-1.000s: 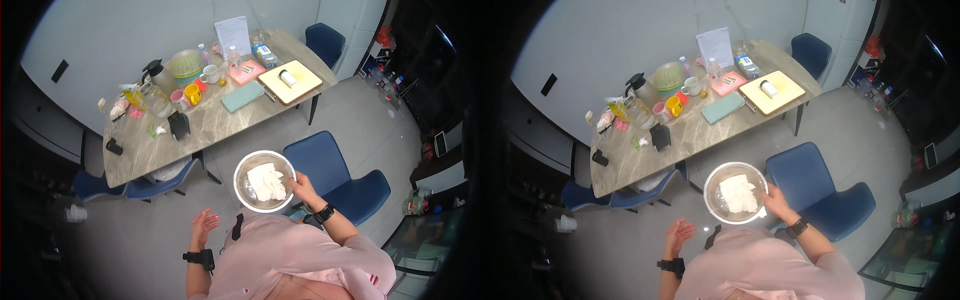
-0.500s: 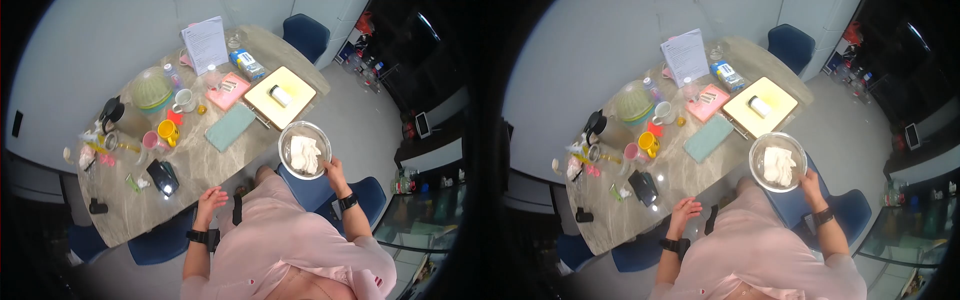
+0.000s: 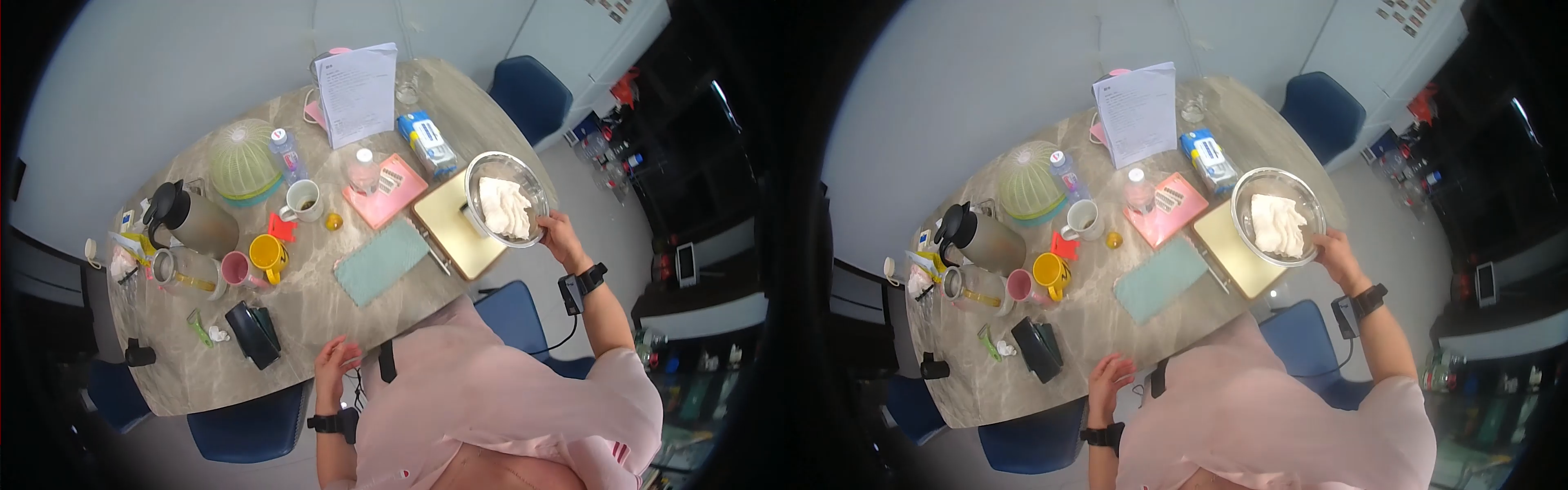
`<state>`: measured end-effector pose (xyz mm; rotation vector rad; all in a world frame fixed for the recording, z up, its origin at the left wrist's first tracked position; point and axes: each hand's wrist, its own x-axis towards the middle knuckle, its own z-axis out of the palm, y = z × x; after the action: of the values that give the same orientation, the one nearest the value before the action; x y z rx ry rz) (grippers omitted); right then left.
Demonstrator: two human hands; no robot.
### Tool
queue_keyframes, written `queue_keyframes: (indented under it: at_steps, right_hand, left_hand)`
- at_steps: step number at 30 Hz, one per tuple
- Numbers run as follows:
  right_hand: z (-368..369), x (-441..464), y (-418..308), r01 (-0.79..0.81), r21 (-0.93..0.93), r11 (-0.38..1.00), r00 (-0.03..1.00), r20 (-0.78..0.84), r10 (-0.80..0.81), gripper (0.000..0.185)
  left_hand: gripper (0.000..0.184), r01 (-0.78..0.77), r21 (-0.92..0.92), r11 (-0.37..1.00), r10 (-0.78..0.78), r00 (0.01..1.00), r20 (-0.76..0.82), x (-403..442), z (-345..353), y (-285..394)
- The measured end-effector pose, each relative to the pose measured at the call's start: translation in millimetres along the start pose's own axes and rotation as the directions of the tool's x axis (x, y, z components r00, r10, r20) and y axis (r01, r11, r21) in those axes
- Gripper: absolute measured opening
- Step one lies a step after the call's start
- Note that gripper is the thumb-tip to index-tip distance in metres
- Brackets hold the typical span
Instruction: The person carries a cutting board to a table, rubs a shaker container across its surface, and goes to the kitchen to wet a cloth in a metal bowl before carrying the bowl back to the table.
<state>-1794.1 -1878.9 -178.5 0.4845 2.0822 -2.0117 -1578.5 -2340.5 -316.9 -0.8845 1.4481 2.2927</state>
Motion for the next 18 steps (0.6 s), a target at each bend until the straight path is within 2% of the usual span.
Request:
queue_keyframes:
  at_steps: [3, 6, 9, 11, 13, 15, 18]
  right_hand:
    - [-6, 66, -23, 0.008, -0.021, 1.0, 0.998, 0.062, -0.007, 0.032]
    - [-15, 125, -43, 0.002, -0.033, 0.999, 0.994, 0.113, 0.001, 0.033]
    - [-41, 184, -35, 0.051, -0.076, 0.996, 0.992, 0.118, -0.042, 0.034]
    - [-61, 214, -27, 0.004, -0.08, 0.997, 0.991, 0.136, 0.007, 0.035]
    - [-80, 239, -13, -0.038, -0.063, 0.997, 0.989, 0.143, 0.046, 0.035]
    - [-101, 260, 2, -0.086, -0.065, 0.994, 0.983, 0.158, 0.096, 0.033]
    - [-123, 279, 12, -0.132, -0.042, 0.99, 0.978, 0.156, 0.137, 0.031]
  left_hand:
    - [0.04, -0.056, -0.124, 0.991, 0.057, 0.998, 0.003, 12, 44, 22]
    - [0.043, -0.184, 0.004, 0.983, 0.183, 0.98, 0.082, 48, 132, 66]
    - [0.048, -0.17, 0.107, 0.98, 0.159, 0.981, 0.107, 118, 216, 86]
    - [0.053, -0.198, 0.075, 0.977, 0.187, 0.973, 0.134, 178, 259, 84]
    - [0.059, -0.192, 0.151, 0.97, 0.182, 0.98, 0.077, 232, 299, 93]
    - [0.064, -0.189, 0.142, 0.972, 0.188, 0.982, 0.019, 287, 327, 96]
    - [0.068, 0.045, 0.267, 0.963, 0.008, 0.982, -0.191, 312, 379, 139]
